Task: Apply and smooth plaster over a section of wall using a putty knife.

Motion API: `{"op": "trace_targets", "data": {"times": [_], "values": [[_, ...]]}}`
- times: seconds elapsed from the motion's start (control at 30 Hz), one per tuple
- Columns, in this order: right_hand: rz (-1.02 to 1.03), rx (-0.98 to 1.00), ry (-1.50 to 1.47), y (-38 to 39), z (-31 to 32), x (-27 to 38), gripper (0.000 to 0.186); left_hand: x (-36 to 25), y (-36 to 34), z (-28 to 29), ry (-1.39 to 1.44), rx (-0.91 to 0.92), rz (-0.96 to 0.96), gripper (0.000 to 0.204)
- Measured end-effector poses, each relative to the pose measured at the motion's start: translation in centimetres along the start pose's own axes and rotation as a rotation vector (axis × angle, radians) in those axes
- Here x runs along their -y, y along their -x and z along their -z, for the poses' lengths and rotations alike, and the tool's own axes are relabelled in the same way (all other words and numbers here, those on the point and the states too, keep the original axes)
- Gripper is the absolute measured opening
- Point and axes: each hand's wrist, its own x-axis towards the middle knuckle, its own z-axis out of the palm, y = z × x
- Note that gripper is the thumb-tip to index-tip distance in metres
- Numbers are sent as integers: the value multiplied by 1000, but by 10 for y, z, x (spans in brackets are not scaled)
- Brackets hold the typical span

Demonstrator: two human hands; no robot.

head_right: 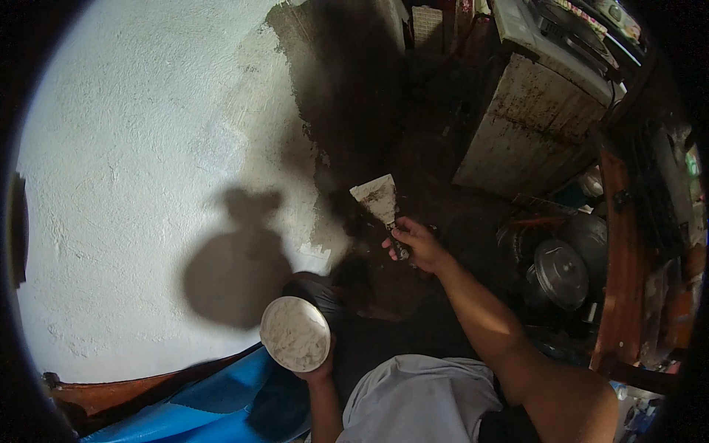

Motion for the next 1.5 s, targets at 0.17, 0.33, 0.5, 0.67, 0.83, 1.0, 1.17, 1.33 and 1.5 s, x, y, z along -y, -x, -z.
{"op": "trace_targets", "data": {"times": [0.17,0.33,0.5,0.67,0.83,1.0,1.17,1.33,1.5], "values": [[-38,53,-13,-1,-2,-1,25,-8,-11,-2,219,92,218,80],[-34,75,-59,5,-1,0,25,-4,-8,-7,248,42,214,81],[-75,80,-92,7,1,3,22,-2,-7,-8,140,81,215,82],[-96,50,-25,4,-3,-3,22,-4,-17,4,36,-17,124,82],[-143,1,168,3,-4,-12,20,-5,-23,9,-11,23,101,83],[-240,-78,478,-1,-10,-27,16,0,-16,2,-164,26,6,85],[-331,-85,560,-18,-20,-38,18,-3,-13,-2,31,60,116,84],[-400,-108,594,-64,-22,-54,25,-4,-13,10,-58,21,33,82],[-443,-204,659,-114,-24,-84,28,-3,-9,21,-241,-16,-29,81]]}}
